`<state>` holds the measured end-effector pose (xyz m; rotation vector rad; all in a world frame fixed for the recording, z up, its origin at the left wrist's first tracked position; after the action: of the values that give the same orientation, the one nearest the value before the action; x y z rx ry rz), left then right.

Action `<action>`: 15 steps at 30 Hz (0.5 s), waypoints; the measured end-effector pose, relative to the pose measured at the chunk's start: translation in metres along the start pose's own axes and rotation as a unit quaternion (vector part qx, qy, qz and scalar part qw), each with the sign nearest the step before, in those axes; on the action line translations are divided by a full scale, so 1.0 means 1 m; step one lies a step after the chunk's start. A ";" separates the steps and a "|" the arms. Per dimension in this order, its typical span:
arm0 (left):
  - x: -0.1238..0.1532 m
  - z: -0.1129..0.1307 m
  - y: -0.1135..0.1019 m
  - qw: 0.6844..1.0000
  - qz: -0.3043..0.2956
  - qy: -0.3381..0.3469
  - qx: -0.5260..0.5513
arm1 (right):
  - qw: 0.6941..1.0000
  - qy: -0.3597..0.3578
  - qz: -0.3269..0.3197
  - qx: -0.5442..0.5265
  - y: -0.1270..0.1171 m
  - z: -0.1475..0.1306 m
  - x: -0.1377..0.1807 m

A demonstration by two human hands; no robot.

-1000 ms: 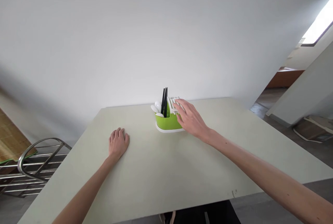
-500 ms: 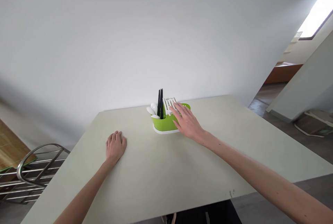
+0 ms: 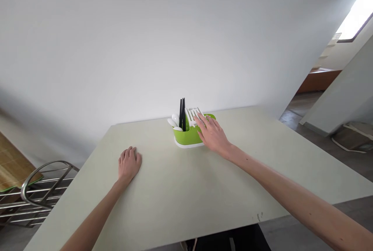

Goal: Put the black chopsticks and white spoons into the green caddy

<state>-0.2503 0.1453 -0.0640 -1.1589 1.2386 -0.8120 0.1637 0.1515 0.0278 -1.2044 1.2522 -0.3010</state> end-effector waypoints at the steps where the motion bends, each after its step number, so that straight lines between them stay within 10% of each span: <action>1: 0.000 0.000 0.000 1.000 0.001 -0.001 0.001 | 1.000 0.003 0.002 0.005 -0.001 0.002 0.000; 15: 0.000 0.001 0.000 1.000 0.011 0.001 0.004 | 0.996 0.063 0.030 0.058 -0.009 0.047 -0.003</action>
<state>-0.2488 0.1454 -0.0641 -1.1367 1.2455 -0.8015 0.2058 0.1749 0.0299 -1.0598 1.3601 -0.4044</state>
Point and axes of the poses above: each hand's wrist, its own x-axis away from the middle knuckle, its own y-axis out of the palm, z = x × y, the point moved 1 cm from there along -x, towards the middle knuckle, and after that the axes turned 13 degrees about -x, right-handed, at the moved point
